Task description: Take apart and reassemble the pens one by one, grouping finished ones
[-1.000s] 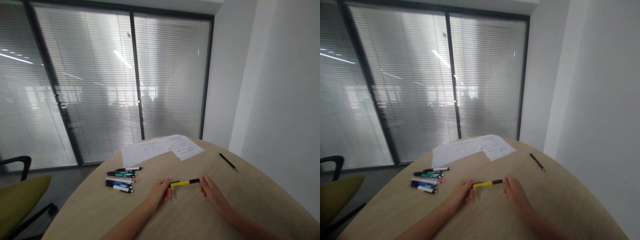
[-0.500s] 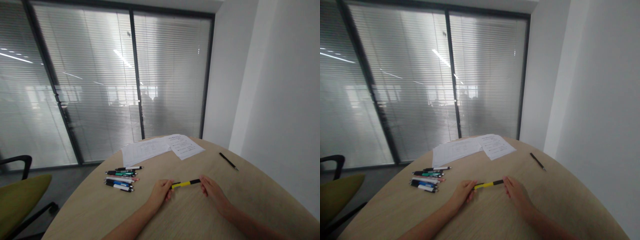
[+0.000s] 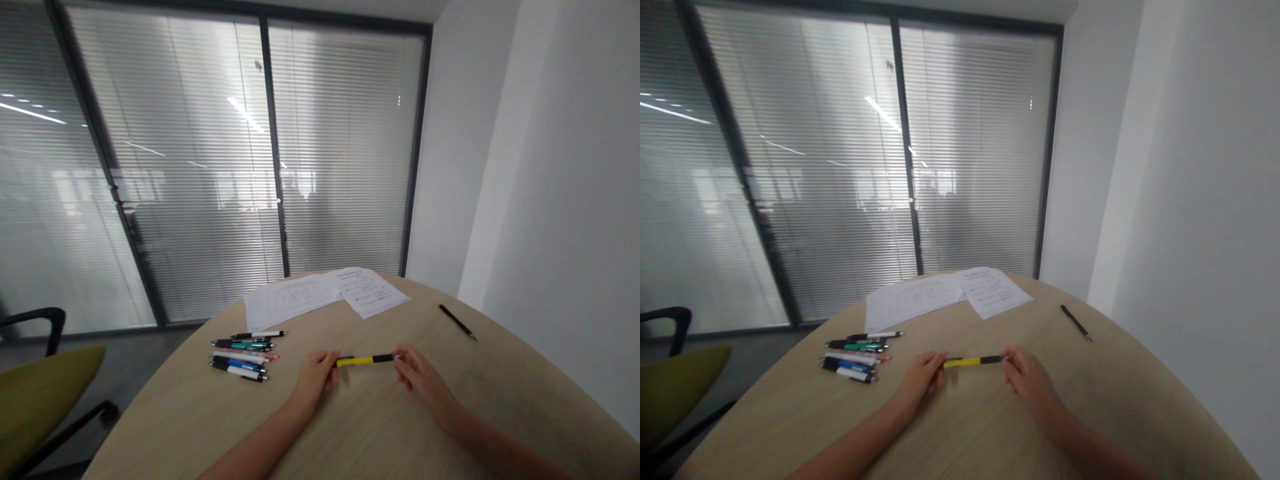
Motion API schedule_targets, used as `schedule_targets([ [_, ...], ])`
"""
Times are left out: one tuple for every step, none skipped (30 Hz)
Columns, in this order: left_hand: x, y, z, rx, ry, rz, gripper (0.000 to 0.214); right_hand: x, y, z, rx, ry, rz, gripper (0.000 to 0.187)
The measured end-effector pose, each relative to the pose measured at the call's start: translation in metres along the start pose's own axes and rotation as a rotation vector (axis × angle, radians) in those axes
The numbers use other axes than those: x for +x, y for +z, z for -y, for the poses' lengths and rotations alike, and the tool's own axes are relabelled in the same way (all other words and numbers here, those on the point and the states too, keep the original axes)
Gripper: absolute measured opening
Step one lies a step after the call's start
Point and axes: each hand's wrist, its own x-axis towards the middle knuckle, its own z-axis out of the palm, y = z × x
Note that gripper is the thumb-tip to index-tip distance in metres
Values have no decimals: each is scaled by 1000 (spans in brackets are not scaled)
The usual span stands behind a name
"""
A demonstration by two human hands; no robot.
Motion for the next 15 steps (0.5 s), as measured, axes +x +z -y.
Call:
schedule_targets([
  [0, 0, 1, 6, 3, -3, 55, 0, 0, 1, 23, -1, -1, 36],
  [0, 0, 2, 12, 6, -3, 55, 0, 0, 1, 37, -7, -4, 38],
  [0, 1, 3, 18, 11, 0, 55, 1, -1, 0, 36, -14, -8, 40],
  [0, 1, 4, 26, 15, 5, 54, 1, -1, -1, 18, -18, -13, 39],
  [1, 1, 5, 34, 21, 12, 53, 2, -2, -4, -12, -18, -18, 37],
  [1, 1, 6, 38, 28, 18, 53, 3, -3, -7, -48, -13, -20, 35],
  [1, 2, 6, 43, 33, 24, 53, 4, -3, -11, -86, -4, -21, 34],
  [1, 2, 7, 46, 35, 27, 53, 5, -4, -14, -121, 7, -21, 36],
  [1, 2, 7, 46, 38, 28, 53, 6, -4, -17, -150, 18, -19, 38],
  [1, 2, 7, 43, 41, 26, 53, 6, -4, -18, -172, 28, -17, 39],
  [1, 2, 6, 39, 44, 21, 53, 6, -4, -19, -190, 34, -13, 39],
  [1, 1, 6, 33, 46, 18, 53, 6, -4, -19, -208, 38, -10, 38],
  [0, 1, 5, 27, 47, 16, 53, 6, -4, -18, -225, 40, -7, 38],
  [0, 1, 5, 21, 45, 16, 53, 5, -4, -16, -242, 37, -6, 37],
  [0, 1, 4, 19, 41, 18, 54, 4, -4, -14, -261, 31, -4, 37],
])
